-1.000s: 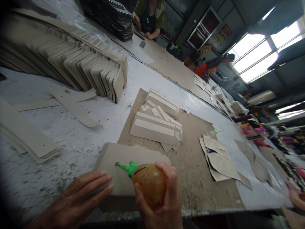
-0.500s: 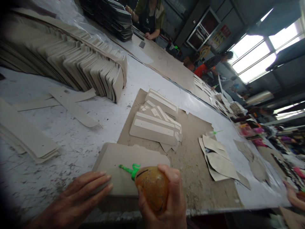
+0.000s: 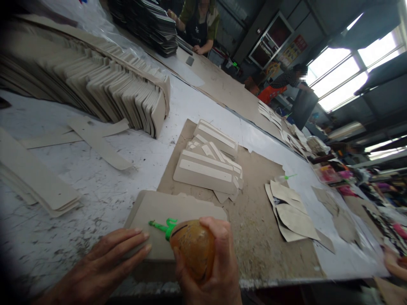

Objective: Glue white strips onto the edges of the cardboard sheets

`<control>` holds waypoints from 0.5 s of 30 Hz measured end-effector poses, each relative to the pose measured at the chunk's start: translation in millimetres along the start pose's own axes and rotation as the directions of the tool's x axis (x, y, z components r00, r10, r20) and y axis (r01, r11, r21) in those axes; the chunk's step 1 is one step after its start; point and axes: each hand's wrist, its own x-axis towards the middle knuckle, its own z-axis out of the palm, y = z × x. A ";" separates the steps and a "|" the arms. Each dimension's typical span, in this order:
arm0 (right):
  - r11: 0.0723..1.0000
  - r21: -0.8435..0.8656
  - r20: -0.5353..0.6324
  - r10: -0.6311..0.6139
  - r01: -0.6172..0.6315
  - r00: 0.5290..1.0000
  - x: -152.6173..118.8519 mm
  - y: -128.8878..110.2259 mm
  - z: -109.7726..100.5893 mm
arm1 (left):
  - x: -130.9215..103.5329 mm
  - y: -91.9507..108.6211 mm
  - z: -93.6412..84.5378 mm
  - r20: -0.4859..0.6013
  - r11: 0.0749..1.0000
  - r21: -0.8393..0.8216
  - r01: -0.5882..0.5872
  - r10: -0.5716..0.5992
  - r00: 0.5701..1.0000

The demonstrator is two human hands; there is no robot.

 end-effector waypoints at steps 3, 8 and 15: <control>1.000 -0.018 -0.026 0.012 -0.012 1.000 -1.7 -0.5 -4.2 | -0.4 -0.4 -0.6 0.010 1.000 0.009 -0.001 0.001 1.000; 0.998 -0.060 -0.052 0.034 -0.037 0.998 -0.1 0.4 -8.0 | 2.8 -1.5 -1.8 0.032 0.999 -0.006 -0.041 0.041 0.999; 0.999 -0.033 -0.025 -0.018 0.017 1.000 4.3 1.6 0.6 | 4.4 -4.6 -8.1 0.078 0.997 0.041 -0.068 0.064 0.995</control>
